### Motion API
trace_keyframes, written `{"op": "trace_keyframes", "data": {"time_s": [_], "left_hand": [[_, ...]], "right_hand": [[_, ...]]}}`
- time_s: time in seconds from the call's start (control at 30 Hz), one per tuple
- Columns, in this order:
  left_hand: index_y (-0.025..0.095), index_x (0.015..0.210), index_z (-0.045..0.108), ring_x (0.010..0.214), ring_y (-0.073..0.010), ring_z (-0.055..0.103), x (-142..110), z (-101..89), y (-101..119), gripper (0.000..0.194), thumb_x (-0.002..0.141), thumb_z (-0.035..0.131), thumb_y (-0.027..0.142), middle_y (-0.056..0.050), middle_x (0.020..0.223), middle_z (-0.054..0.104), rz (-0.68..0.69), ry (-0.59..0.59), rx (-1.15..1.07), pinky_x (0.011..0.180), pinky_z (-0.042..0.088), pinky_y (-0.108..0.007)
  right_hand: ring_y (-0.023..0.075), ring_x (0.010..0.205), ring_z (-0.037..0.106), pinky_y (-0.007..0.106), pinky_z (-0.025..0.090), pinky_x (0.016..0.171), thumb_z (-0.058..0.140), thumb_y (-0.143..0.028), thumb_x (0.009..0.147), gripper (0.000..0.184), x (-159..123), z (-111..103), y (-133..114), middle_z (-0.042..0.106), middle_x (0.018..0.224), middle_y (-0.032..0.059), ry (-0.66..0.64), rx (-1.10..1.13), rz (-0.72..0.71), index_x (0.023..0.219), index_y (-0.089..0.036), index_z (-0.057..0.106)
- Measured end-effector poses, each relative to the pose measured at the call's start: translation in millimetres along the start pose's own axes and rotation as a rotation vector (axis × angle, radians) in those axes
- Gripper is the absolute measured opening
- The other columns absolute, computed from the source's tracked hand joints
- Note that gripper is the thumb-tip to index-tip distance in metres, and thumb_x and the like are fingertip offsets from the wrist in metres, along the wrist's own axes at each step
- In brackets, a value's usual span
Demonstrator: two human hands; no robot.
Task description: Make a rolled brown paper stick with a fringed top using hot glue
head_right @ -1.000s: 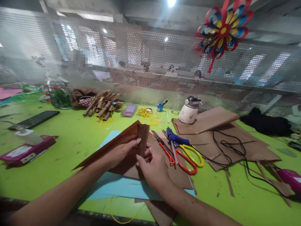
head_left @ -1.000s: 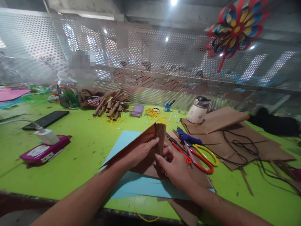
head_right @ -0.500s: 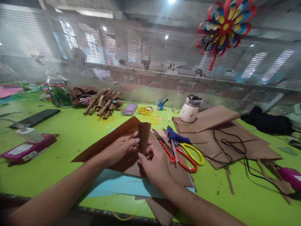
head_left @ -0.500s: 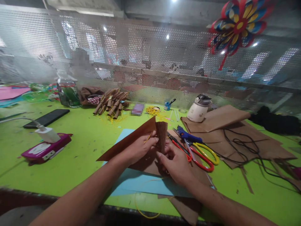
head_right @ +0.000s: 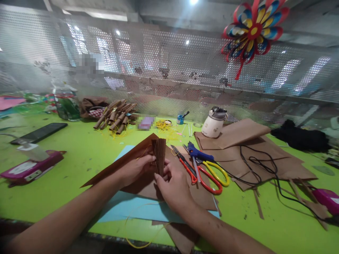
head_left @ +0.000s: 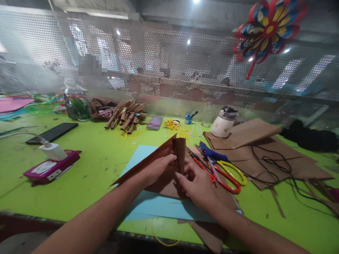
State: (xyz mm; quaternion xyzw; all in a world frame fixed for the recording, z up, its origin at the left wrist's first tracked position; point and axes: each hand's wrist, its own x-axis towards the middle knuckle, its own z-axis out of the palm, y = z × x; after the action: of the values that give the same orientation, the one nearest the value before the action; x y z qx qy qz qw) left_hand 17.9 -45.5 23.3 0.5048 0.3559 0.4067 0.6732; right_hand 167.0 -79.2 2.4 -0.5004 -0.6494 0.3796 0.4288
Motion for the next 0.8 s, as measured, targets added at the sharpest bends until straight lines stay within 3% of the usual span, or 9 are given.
{"op": "trace_keyframes", "data": {"time_s": [0.17,0.27,0.4,0.57,0.8], "left_hand": [[0.012,0.079,0.07,0.079,-0.022,0.065,0.5,4.1,5.2,0.03,0.074,0.059,0.039,-0.01,0.079,0.072,-0.065,-0.059,-0.113,0.084,0.045,-0.035],[0.011,0.079,0.07,0.078,-0.0212,0.065,-0.9,2.4,9.4,0.025,0.073,0.058,0.032,-0.01,0.079,0.072,-0.103,-0.024,-0.132,0.083,0.046,-0.034],[0.01,0.082,0.071,0.08,-0.0217,0.065,-1.0,1.9,12.3,0.023,0.072,0.055,0.023,-0.01,0.082,0.072,-0.02,0.07,-0.089,0.079,0.047,-0.032],[0.013,0.089,0.069,0.081,-0.0205,0.065,-0.7,9.5,13.9,0.028,0.065,0.055,0.014,-0.008,0.084,0.073,0.074,0.11,-0.06,0.073,0.048,-0.029],[0.011,0.08,0.07,0.092,-0.0245,0.064,1.3,11.0,4.2,0.024,0.072,0.051,0.023,-0.009,0.085,0.073,0.086,0.087,-0.107,0.086,0.046,-0.035]], "right_hand": [[0.0148,0.054,0.058,0.025,0.045,0.049,0.061,-0.032,0.078,0.016,-0.8,0.3,4.6,0.06,0.061,-0.0017,-0.012,-0.047,0.019,0.072,-0.02,0.053],[0.0162,0.06,0.061,0.027,0.048,0.055,0.061,-0.032,0.078,0.014,0.3,-1.6,-0.7,0.063,0.067,0.0004,-0.066,0.02,0.04,0.077,-0.019,0.056],[0.018,0.065,0.062,0.029,0.05,0.059,0.061,-0.033,0.078,0.019,3.7,-3.7,-8.4,0.065,0.073,0.0041,-0.057,0.063,0.014,0.083,-0.015,0.06],[0.0194,0.076,0.064,0.029,0.051,0.066,0.057,-0.032,0.083,0.026,5.8,-5.4,-8.0,0.07,0.086,0.0064,0.016,0.014,-0.12,0.102,-0.016,0.064],[0.0201,0.08,0.065,0.03,0.051,0.071,0.056,-0.031,0.085,0.025,5.9,-4.3,-2.5,0.07,0.09,0.0073,0.055,-0.055,-0.177,0.103,-0.017,0.064]]}}
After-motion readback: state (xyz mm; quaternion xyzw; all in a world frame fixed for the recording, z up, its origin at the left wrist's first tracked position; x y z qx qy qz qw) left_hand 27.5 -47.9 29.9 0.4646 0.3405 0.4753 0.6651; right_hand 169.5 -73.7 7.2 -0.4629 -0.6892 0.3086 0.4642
